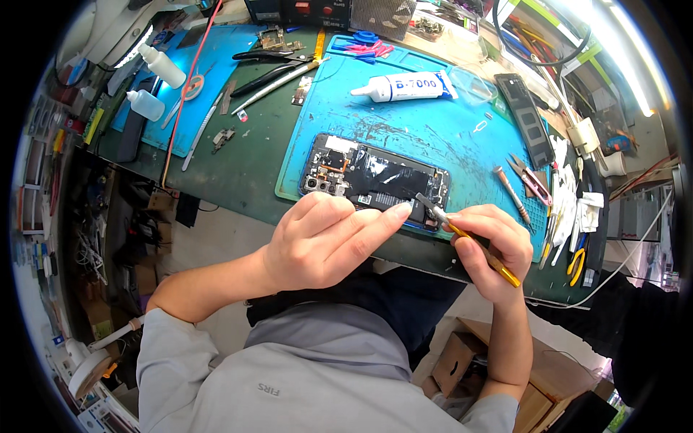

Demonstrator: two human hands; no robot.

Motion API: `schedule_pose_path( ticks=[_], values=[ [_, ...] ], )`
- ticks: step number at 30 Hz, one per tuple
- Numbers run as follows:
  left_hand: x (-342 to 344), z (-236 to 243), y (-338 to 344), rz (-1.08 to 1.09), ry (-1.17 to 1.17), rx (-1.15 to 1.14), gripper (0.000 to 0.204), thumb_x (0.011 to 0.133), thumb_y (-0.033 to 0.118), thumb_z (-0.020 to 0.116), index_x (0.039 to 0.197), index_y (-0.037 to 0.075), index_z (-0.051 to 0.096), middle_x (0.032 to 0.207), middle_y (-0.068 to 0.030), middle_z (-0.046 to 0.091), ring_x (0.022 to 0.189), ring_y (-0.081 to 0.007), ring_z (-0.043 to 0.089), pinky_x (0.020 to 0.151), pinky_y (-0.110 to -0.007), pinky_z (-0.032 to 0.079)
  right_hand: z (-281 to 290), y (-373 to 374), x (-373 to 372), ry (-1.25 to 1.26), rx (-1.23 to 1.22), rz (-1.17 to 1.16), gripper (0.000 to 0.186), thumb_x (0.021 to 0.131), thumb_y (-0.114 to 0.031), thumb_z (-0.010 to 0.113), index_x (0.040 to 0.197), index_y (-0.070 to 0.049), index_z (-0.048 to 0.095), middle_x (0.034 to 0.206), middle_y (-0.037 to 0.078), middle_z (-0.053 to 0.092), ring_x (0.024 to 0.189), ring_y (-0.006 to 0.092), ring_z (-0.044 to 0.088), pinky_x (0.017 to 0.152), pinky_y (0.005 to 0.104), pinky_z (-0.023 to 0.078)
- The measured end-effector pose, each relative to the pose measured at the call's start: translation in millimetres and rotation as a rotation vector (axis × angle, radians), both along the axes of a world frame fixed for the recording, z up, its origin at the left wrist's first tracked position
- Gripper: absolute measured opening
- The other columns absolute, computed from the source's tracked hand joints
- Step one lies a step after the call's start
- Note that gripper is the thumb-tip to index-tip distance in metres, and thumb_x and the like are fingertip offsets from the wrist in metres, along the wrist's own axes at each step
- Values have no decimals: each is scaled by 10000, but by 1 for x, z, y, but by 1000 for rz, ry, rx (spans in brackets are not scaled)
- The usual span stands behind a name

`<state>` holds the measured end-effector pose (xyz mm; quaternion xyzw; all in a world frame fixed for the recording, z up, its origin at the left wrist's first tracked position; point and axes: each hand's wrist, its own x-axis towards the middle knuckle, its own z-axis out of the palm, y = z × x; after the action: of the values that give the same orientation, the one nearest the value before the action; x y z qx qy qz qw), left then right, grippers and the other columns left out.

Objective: The person disassembles a smartphone, cleans internal components with a brush and cloth, applies adhesive to the frame, and reassembles the device. They handle the phone body, battery, and circuit board while using various tools on a cluttered workbench.

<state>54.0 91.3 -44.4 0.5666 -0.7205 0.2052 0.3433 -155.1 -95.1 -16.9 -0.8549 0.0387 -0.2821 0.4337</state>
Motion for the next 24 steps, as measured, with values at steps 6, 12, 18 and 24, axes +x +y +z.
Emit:
schedule_pose_path(
  ticks=[6, 12, 18, 24],
  values=[
    [0, -7, -2, 19, 24, -42, 430, 696, 14, 868, 1106, 7, 738, 931, 9, 728, 776, -163, 557, 676, -303, 445, -1, 1, 0, -5, -19, 4, 254, 843, 33, 750, 1097, 48, 748, 970, 166, 750, 808, 231, 718, 713, 298, 562],
    [20, -10, 54, 56, 63, 72, 277, 729, 73, 871, 981, 102, 759, 922, 52, 721, 801, -173, 560, 713, -325, 447, -2, 0, -1, -7, -26, 8, 261, 837, 29, 756, 1098, 45, 748, 960, 161, 750, 808, 228, 718, 712, 297, 562],
    [84, -36, 173, 474, -90, 284, 404, 971, 198, 734, 1320, 29, 618, 952, -26, 736, 822, -229, 631, 755, -373, 476, 2, 1, -2, -16, -29, 15, 278, 824, 22, 770, 1102, 33, 751, 959, 158, 750, 794, 219, 713, 692, 295, 553],
    [100, -49, 221, 900, 115, 541, 326, 902, 95, 748, 1221, 69, 689, 861, -120, 643, 860, -322, 615, 716, -368, 483, 6, 14, 21, -14, -91, 138, 344, 715, 16, 839, 1051, -18, 774, 959, 128, 751, 761, 232, 708, 654, 303, 548]
  ],
)
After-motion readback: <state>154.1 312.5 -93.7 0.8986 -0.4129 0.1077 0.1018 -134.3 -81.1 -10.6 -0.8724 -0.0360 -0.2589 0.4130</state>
